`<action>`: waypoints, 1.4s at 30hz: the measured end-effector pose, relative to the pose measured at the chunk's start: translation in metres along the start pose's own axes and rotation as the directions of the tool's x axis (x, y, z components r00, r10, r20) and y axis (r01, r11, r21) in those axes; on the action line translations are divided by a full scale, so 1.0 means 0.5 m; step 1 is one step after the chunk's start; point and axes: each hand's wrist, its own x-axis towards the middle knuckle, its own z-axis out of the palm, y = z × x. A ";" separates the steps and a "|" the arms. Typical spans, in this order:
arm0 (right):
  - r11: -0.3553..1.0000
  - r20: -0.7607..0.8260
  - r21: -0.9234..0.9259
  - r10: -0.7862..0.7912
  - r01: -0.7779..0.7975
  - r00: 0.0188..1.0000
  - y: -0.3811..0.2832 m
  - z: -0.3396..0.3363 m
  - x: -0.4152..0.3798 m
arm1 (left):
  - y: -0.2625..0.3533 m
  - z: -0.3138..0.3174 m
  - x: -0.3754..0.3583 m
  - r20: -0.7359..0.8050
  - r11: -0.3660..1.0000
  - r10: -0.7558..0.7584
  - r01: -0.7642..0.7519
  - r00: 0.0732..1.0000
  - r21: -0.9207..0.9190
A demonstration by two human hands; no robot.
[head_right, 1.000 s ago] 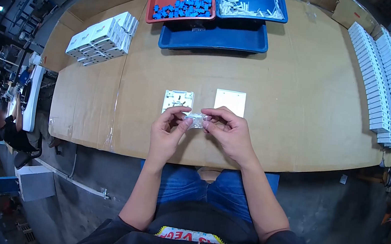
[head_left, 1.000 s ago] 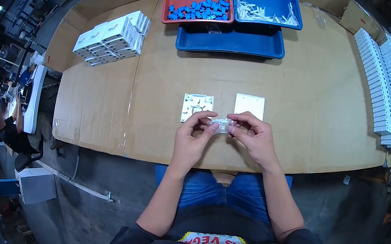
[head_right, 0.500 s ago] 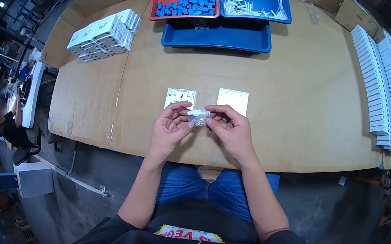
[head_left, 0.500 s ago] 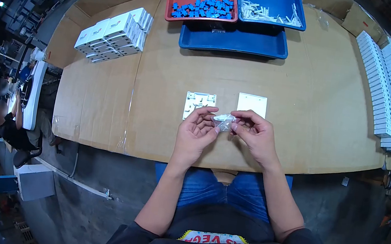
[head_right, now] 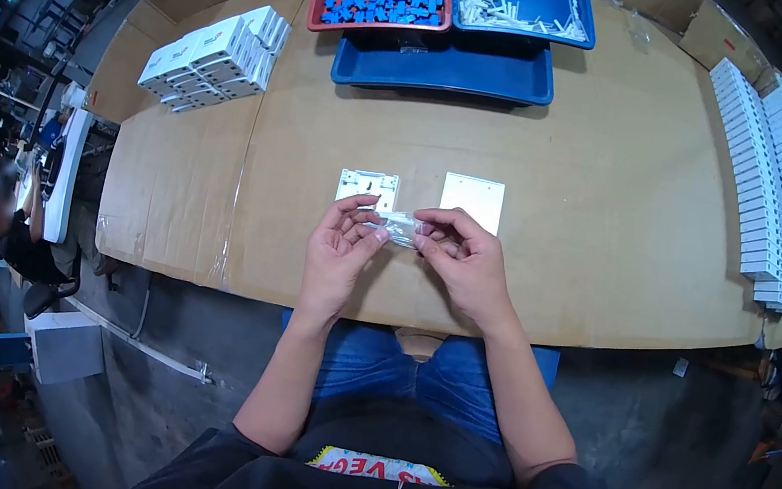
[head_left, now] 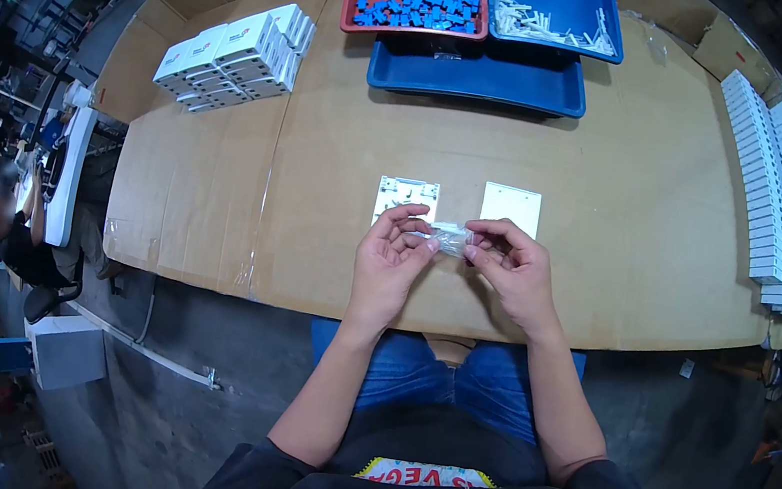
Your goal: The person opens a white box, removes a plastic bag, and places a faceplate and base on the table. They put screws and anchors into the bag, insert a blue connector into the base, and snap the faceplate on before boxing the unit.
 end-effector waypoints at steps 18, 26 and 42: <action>0.899 0.086 -0.403 -0.151 0.173 0.985 -0.003 0.033 0.017 | 0.012 -0.081 -0.017 0.069 0.765 0.174 -0.179 0.982 0.618; 0.542 0.208 -0.699 -0.469 0.465 0.859 0.005 0.086 0.110 | 0.057 -0.151 0.068 0.334 0.246 0.430 -0.465 0.839 0.851; 0.352 0.370 -0.795 -0.363 0.494 0.855 -0.003 0.092 0.113 | 0.029 -0.194 0.084 0.448 0.266 0.363 -0.551 0.817 0.791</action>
